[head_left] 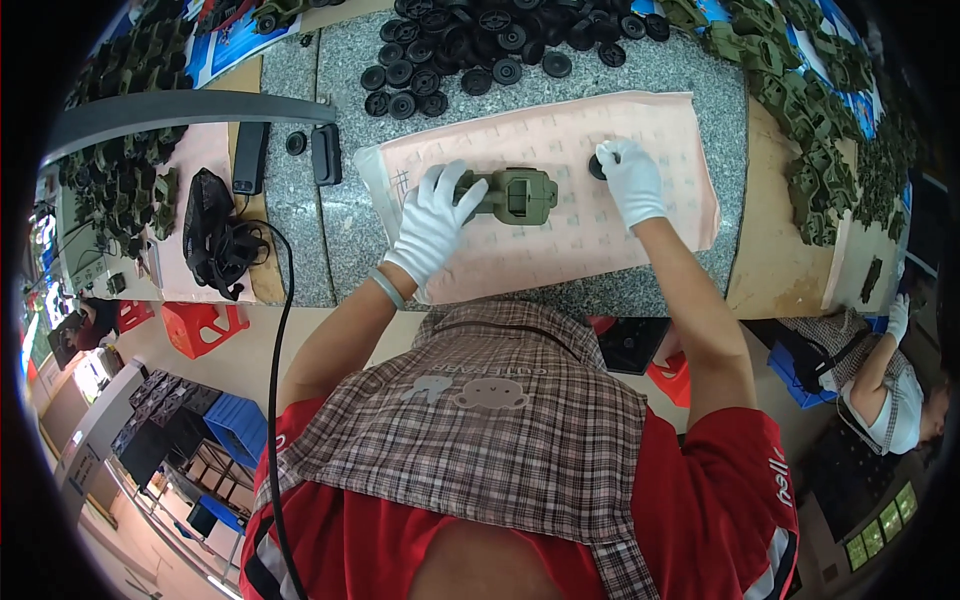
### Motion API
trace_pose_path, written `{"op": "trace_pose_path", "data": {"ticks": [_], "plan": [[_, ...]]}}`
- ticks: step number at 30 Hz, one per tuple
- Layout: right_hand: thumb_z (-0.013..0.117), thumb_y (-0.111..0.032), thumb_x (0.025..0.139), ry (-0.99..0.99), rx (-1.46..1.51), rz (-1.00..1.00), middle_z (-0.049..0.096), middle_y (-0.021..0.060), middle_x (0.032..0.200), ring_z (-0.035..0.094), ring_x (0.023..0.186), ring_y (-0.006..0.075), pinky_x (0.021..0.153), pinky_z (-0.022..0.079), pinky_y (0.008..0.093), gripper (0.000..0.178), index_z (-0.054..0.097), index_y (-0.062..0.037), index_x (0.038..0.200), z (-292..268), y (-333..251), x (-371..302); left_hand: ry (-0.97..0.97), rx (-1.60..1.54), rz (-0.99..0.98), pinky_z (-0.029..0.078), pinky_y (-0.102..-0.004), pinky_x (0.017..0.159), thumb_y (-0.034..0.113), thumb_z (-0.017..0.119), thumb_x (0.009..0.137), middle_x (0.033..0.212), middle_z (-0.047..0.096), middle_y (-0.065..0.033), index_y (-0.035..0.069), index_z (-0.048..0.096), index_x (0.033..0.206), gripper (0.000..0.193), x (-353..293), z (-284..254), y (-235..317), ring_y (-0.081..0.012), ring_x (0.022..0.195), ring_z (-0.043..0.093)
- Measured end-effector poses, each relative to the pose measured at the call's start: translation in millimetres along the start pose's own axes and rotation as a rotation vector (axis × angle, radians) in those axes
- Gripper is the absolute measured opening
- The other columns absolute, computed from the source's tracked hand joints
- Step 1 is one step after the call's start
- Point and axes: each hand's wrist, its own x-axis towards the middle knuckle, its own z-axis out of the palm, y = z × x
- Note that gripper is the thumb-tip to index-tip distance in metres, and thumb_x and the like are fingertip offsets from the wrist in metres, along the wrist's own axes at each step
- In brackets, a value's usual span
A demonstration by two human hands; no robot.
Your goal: The person assembles toy tanks by manually attaching plastic wheels to the main body of each tank.
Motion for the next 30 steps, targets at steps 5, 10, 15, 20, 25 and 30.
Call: {"op": "trace_pose_path", "data": {"ticks": [5,10,15,20,25,30], "plan": [[0.071,-0.026,0.095,0.013,-0.067,-0.033,0.073,0.0140,0.106,0.069,0.102,0.0311,0.093,0.056,0.0400,0.022,0.079,-0.0070,0.103,-17.0,8.7,-12.6,-0.201,-0.108,-0.076,0.057,-0.0448,0.092,0.014,0.086,0.071,0.133,0.056,-0.0137,0.019,0.059,0.135,0.069,25.9,-28.2,-1.4,-0.0357,0.122,0.058],[0.070,-0.018,0.094,-0.004,0.115,-0.164,0.068,0.0144,0.120,0.066,0.111,0.0321,0.098,0.054,0.0405,0.031,0.072,-0.0093,0.123,-13.8,38.2,-19.8,-0.472,-0.976,-0.477,0.054,-0.0368,0.101,0.010,0.083,0.084,0.127,0.067,-0.0136,0.008,0.054,0.142,0.064,41.5,-30.0,-15.9,-0.0244,0.117,0.066],[0.067,-0.014,0.091,-0.147,-0.072,-0.284,0.059,0.0163,0.135,0.064,0.115,0.0351,0.098,0.054,0.0437,0.051,0.059,-0.0135,0.142,-13.6,9.3,-33.6,-0.566,-1.267,-0.504,0.050,-0.0350,0.107,0.013,0.079,0.091,0.132,0.067,-0.0067,0.013,0.053,0.149,0.064,33.5,-9.0,-39.7,-0.0197,0.124,0.063],[0.069,-0.017,0.089,-0.249,-0.176,-0.198,0.058,0.0144,0.133,0.065,0.113,0.0364,0.095,0.056,0.0456,0.050,0.060,-0.0147,0.138,-13.6,1.4,-26.1,-0.299,-0.529,-0.268,0.049,-0.0413,0.111,0.012,0.078,0.087,0.142,0.059,-0.0162,0.017,0.054,0.149,0.067,26.3,-8.2,-23.3,-0.0351,0.133,0.056],[0.072,-0.014,0.087,-0.158,-0.094,-0.199,0.058,0.0160,0.131,0.065,0.112,0.0379,0.095,0.056,0.0462,0.050,0.061,-0.0145,0.135,-17.4,-1.3,-30.6,-0.158,-0.247,-0.254,0.052,-0.0474,0.109,0.025,0.086,0.076,0.151,0.046,-0.0182,0.020,0.057,0.146,0.077,32.7,-24.7,13.4,-0.0424,0.135,0.051],[0.074,-0.012,0.084,-0.197,0.133,-0.219,0.059,0.0173,0.128,0.066,0.111,0.0382,0.094,0.057,0.0455,0.054,0.060,-0.0138,0.136,-35.5,-61.5,-50.1,-0.293,-0.077,-0.211,0.056,-0.0475,0.098,0.035,0.084,0.077,0.149,0.047,-0.0144,0.019,0.060,0.141,0.070,52.5,-17.3,11.2,-0.0381,0.126,0.059]]}}
